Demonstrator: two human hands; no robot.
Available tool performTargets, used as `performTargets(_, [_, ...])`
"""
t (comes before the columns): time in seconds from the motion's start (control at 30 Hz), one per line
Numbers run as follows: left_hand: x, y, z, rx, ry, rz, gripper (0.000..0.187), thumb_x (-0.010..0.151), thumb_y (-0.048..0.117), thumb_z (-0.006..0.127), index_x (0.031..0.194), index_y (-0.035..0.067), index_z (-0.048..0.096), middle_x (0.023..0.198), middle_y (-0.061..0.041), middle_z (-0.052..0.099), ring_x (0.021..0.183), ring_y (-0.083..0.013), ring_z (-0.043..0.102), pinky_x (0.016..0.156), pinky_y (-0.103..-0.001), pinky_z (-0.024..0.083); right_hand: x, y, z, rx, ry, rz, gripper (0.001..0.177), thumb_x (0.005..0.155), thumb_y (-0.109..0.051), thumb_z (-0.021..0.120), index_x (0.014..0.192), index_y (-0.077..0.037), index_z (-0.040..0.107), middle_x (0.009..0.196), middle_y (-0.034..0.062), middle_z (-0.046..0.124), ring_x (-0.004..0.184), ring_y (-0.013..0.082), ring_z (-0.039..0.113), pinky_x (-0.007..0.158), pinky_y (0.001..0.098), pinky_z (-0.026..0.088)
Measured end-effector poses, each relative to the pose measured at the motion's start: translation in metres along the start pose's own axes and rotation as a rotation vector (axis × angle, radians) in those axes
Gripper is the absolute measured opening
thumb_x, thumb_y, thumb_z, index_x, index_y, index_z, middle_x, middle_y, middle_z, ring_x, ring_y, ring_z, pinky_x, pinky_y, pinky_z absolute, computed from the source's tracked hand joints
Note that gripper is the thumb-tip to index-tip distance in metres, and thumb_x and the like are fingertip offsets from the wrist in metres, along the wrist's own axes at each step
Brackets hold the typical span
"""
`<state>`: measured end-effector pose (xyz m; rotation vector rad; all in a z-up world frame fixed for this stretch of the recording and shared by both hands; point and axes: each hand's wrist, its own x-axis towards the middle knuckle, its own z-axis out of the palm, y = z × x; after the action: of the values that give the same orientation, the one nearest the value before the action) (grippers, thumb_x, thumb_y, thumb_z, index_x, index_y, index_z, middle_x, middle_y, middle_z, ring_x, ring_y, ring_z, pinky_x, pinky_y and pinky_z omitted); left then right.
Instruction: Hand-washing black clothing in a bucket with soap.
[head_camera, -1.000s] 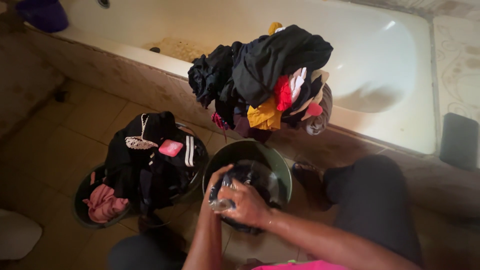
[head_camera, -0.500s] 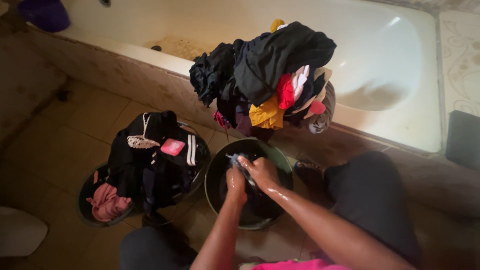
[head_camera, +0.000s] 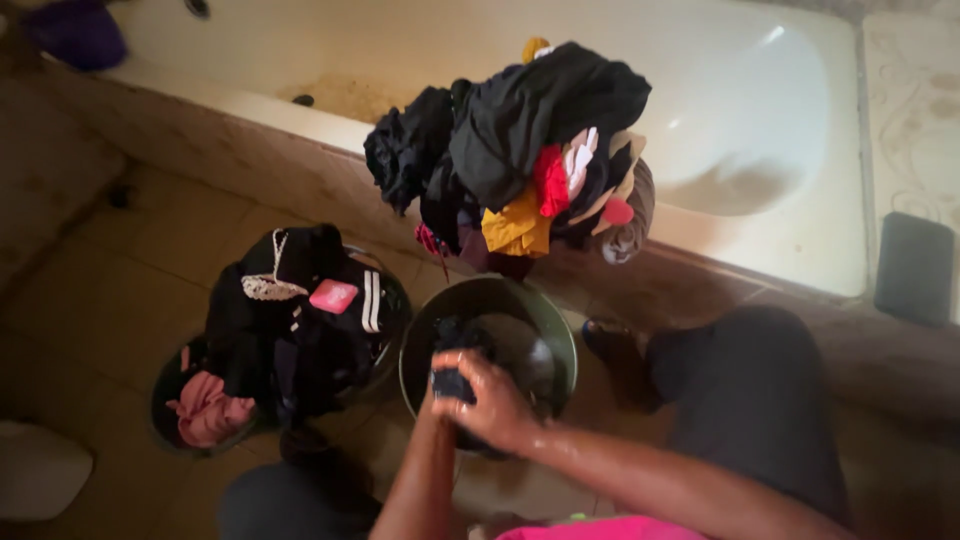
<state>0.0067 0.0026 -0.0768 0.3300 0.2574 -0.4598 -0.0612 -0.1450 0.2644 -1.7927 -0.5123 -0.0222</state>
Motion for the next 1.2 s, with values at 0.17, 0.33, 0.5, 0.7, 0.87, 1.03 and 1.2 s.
performTargets(0.17, [-0.036,-0.015,0.07,0.107,0.151,0.051,0.043,0.105,0.054,0.051,0.104,0.013,0.066,0.095,-0.007,0.068,0.087,-0.0248,0.066,0.076,-0.043,0.054,-0.001,0.004,-0.013,-0.146,-0.059,0.083,0.05,0.08,-0.041,0.087,0.107,-0.007,0.062,0.095,0.015,0.072,0.089,0.0335,0.073,0.077,0.041,0.057])
performTargets(0.33, [-0.025,-0.007,0.12,0.244,0.332,0.12,0.04,0.107,0.048,0.056,0.099,0.01,0.067,0.087,-0.005,0.065,0.077,-0.0216,0.062,0.067,-0.039,0.052,0.014,0.03,-0.027,-0.204,0.02,0.145,0.052,0.077,-0.054,0.083,0.089,-0.007,0.066,0.07,0.0128,0.073,0.065,0.0313,0.073,0.059,0.0424,0.055])
performTargets(0.5, [-0.042,-0.006,0.18,0.442,0.528,0.174,0.03,0.096,0.022,0.055,0.103,0.0,0.073,0.092,-0.007,0.073,0.081,-0.0204,0.068,0.071,-0.039,0.056,0.03,0.101,-0.035,-0.447,-0.05,0.35,0.069,0.089,-0.071,0.068,0.077,-0.003,0.074,0.069,0.0171,0.068,0.062,0.029,0.066,0.064,0.0431,0.051])
performTargets(0.7, [-0.078,0.01,0.26,1.189,0.401,0.307,0.035,0.094,0.033,0.064,0.112,0.004,0.073,0.094,-0.007,0.075,0.087,-0.0158,0.068,0.08,-0.034,0.053,0.048,0.107,-0.047,0.14,-0.167,0.71,0.068,0.097,-0.065,0.058,0.098,0.0,0.079,0.09,0.0075,0.069,0.084,0.0144,0.058,0.082,0.0384,0.048])
performTargets(0.87, [-0.081,0.036,0.276,1.722,0.291,1.005,0.062,0.076,0.034,0.078,0.129,0.005,0.06,0.107,-0.014,0.062,0.097,-0.0313,0.059,0.083,-0.045,0.052,0.065,0.077,-0.06,0.277,-0.127,0.566,0.045,0.092,-0.037,0.066,0.128,-0.011,0.065,0.127,0.003,0.068,0.117,0.0113,0.059,0.104,0.0318,0.044])
performTargets(1.03, [-0.085,0.034,0.231,0.959,0.596,0.083,0.069,0.077,0.045,0.069,0.135,0.009,0.063,0.11,-0.02,0.066,0.094,-0.0351,0.066,0.074,-0.059,0.058,0.056,0.096,-0.042,0.094,-0.05,0.115,0.044,0.085,-0.003,0.056,0.128,-0.004,0.067,0.132,0.0097,0.07,0.126,0.018,0.062,0.111,0.0335,0.042])
performTargets(1.2, [-0.091,0.012,0.185,0.426,0.422,-0.578,0.084,0.075,0.08,0.05,0.138,0.024,0.056,0.134,-0.009,0.064,0.109,-0.0367,0.066,0.077,-0.061,0.055,0.022,0.028,0.008,-0.17,0.022,0.091,0.01,0.08,-0.01,0.062,0.077,-0.007,0.072,0.082,0.0136,0.069,0.084,0.0306,0.068,0.079,0.0414,0.053])
